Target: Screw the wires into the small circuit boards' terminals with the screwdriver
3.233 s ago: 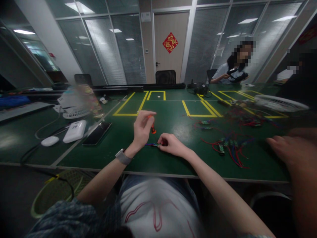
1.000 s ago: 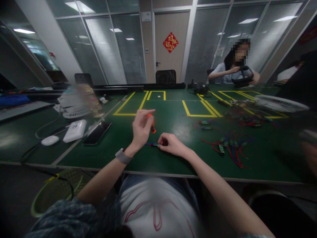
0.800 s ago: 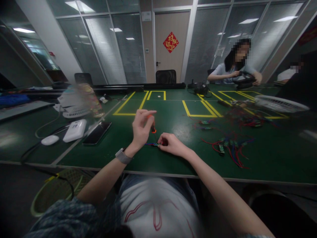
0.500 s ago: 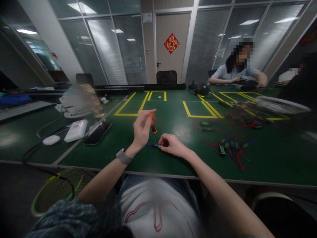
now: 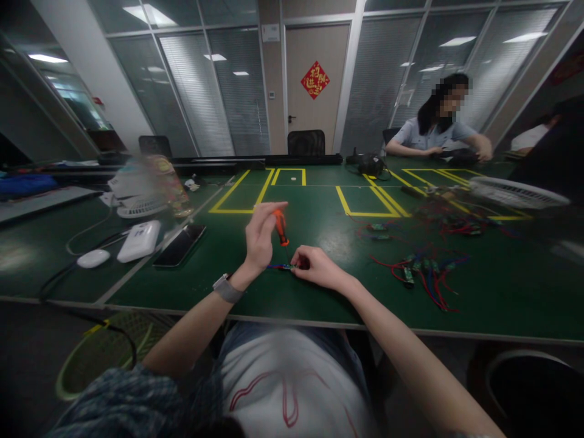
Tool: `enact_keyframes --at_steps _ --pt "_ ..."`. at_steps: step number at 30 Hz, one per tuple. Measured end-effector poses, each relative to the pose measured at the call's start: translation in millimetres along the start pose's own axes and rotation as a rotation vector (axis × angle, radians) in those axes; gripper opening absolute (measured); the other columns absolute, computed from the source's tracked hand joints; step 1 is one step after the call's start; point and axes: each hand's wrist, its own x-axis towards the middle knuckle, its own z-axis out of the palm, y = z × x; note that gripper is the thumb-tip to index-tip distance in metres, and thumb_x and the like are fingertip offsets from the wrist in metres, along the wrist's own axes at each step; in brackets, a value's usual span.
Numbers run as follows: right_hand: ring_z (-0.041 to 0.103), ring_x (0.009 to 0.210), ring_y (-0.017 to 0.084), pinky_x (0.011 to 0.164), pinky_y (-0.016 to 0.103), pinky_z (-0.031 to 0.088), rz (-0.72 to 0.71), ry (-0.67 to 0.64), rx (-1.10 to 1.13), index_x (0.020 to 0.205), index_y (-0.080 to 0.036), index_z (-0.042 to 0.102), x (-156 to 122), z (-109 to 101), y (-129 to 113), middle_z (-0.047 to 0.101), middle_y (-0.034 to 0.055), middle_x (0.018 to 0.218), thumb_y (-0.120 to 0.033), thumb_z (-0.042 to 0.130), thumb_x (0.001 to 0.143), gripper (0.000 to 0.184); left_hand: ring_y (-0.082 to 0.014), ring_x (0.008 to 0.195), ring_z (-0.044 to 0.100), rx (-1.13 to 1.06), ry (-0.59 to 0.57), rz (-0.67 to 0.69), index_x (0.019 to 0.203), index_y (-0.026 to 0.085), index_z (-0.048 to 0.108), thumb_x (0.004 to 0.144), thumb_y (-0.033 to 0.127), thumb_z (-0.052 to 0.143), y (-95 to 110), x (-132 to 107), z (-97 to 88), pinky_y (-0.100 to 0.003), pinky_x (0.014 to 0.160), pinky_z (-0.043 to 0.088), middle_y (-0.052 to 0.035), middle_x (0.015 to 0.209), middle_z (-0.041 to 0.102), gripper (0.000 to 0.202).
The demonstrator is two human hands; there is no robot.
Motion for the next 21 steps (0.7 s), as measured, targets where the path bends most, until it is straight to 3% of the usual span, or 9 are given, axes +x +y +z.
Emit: enact_keyframes --at_steps 3,10,17,21 --pt "0.052 0.063 0.013 0.059 0.024 0.041 0.001 -0.001 0.003 0.081 -0.015 0.062 0.0 -0.1 0.2 0.058 0.0000 0.071 -0.016 0.065 0.076 0.006 -0.0151 0.093 0.059 -0.012 -0.014 -0.017 0.114 0.021 0.065 0.100 0.024 0.043 0.5 0.6 0.9 -0.028 0.081 0.048 -0.0048 0.100 0.063 0.027" --pt "0.050 0.060 0.012 0.057 0.024 0.039 -0.001 0.001 0.009 0.080 -0.016 0.061 0.9 0.5 0.7 0.056 -0.0014 0.068 -0.015 0.065 0.076 0.006 -0.0135 0.086 0.054 0.014 0.015 -0.001 0.104 0.022 0.069 0.092 0.024 0.060 0.5 -0.6 4.5 -0.025 0.074 0.046 -0.0028 0.092 0.053 0.015" --pt "0.050 0.060 0.013 0.057 0.024 0.040 0.007 0.000 0.011 0.080 -0.016 0.062 0.8 0.3 -0.2 0.057 -0.0008 0.068 -0.016 0.065 0.076 0.006 -0.0154 0.093 0.056 0.005 -0.032 -0.002 0.111 0.023 0.067 0.099 0.023 0.041 2.4 -0.3 1.6 -0.029 0.081 0.048 -0.0055 0.100 0.055 0.029" --pt "0.051 0.061 0.013 0.057 0.024 0.040 0.012 -0.008 0.022 0.080 -0.016 0.061 0.6 -0.2 0.0 0.058 -0.0005 0.069 -0.017 0.065 0.076 0.006 -0.0152 0.092 0.056 0.022 -0.029 -0.014 0.111 0.021 0.066 0.098 0.023 0.044 4.2 1.2 2.1 -0.028 0.077 0.048 -0.0056 0.098 0.056 0.026"
